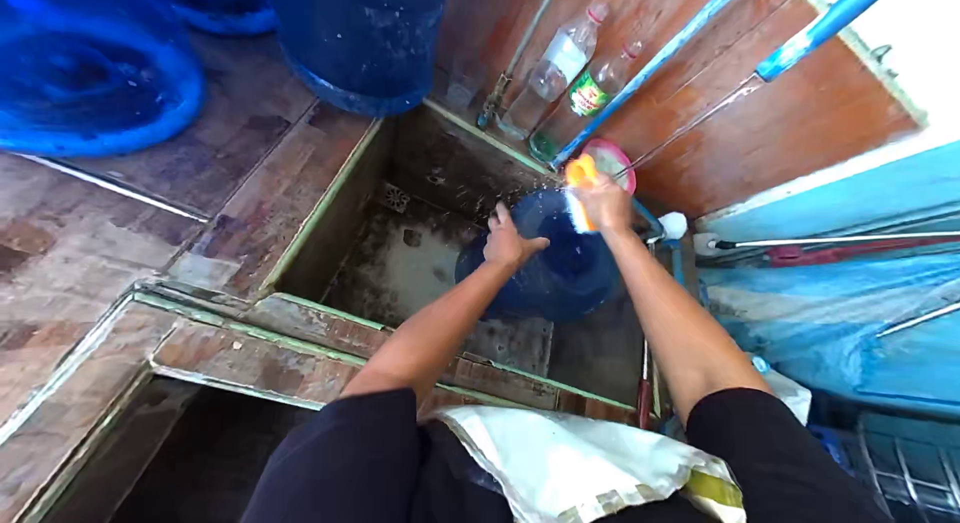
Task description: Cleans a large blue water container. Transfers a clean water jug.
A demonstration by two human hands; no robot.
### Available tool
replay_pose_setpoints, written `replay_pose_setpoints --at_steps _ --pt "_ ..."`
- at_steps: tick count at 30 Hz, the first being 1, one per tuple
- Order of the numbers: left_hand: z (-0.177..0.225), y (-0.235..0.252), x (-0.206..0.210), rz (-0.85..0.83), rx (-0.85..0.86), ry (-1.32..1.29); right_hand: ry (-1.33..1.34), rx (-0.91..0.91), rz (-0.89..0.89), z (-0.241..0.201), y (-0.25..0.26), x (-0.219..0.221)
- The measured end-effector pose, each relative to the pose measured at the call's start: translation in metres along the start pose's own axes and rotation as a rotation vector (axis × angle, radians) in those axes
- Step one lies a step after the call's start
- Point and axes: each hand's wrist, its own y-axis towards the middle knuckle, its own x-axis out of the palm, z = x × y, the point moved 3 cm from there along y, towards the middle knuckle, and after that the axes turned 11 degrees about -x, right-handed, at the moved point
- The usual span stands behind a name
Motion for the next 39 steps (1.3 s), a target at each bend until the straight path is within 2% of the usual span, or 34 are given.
replay_pose_setpoints --at_steps 2,3,6,7,9,11,12,15,16,18,20,21,23,24,25,28,29,32,33,37,39 --pt "0.0 -0.008 0.006 -0.018 -0.037 -0.023 -0.022 0.107 0.048 0.014 0.01 -0.01" --pt "0.002 -0.007 0.011 -0.048 -0.031 0.0 -0.025 0.07 0.029 0.003 0.003 -0.008" --pt "0.013 0.013 0.006 -0.123 0.065 0.033 0.091 -0.198 -0.063 -0.027 -0.017 0.01" --pt "0.013 0.014 0.003 -0.115 0.079 0.028 0.123 -0.186 -0.05 -0.016 -0.012 0.01" --pt "0.009 0.008 0.003 -0.051 0.039 -0.018 0.065 0.017 0.029 0.014 0.009 -0.002" --pt "0.01 0.003 0.013 -0.064 0.011 0.01 0.004 0.151 0.039 0.02 0.013 -0.01" --pt "0.013 0.005 0.018 -0.095 0.021 0.055 -0.023 0.115 0.0 0.005 0.003 -0.008" --pt "0.021 0.022 0.018 -0.153 0.114 0.08 0.037 -0.165 -0.11 -0.03 -0.017 0.005" --pt "0.018 0.019 0.017 -0.13 0.111 0.058 0.082 -0.151 -0.092 -0.019 -0.013 0.005" --pt "0.015 0.002 0.021 -0.048 0.059 0.026 0.087 0.035 0.011 0.015 0.005 -0.005" --pt "0.013 -0.008 0.036 -0.057 0.046 0.06 0.019 0.166 0.031 0.024 0.009 -0.013" --pt "0.014 -0.006 0.04 -0.085 0.059 0.091 -0.001 0.127 0.0 0.012 0.0 -0.011" --pt "0.021 0.008 0.034 -0.152 0.115 0.149 0.009 -0.065 -0.099 -0.019 -0.018 -0.002" --pt "0.023 0.011 0.029 -0.166 0.137 0.156 0.021 -0.109 -0.123 -0.022 -0.018 0.001" --pt "0.021 0.008 0.027 -0.15 0.138 0.149 0.056 -0.081 -0.093 -0.01 -0.014 0.001" --pt "0.017 -0.014 0.039 -0.061 0.047 0.106 0.072 0.181 0.052 0.03 0.007 -0.014" --pt "0.016 -0.017 0.047 -0.072 0.018 0.12 0.048 0.189 0.043 0.027 0.004 -0.015" --pt "0.026 -0.005 0.054 -0.122 0.042 0.15 0.007 -0.058 -0.109 -0.008 -0.015 -0.005" --pt "0.026 -0.002 0.053 -0.135 0.065 0.162 0.037 -0.09 -0.118 -0.004 -0.014 -0.003" --pt "0.035 0.014 0.042 -0.097 0.144 0.101 0.176 0.178 0.083 0.041 -0.007 -0.013" --pt "0.039 0.032 0.023 -0.091 0.176 0.054 0.169 0.105 0.037 0.028 -0.041 -0.005"
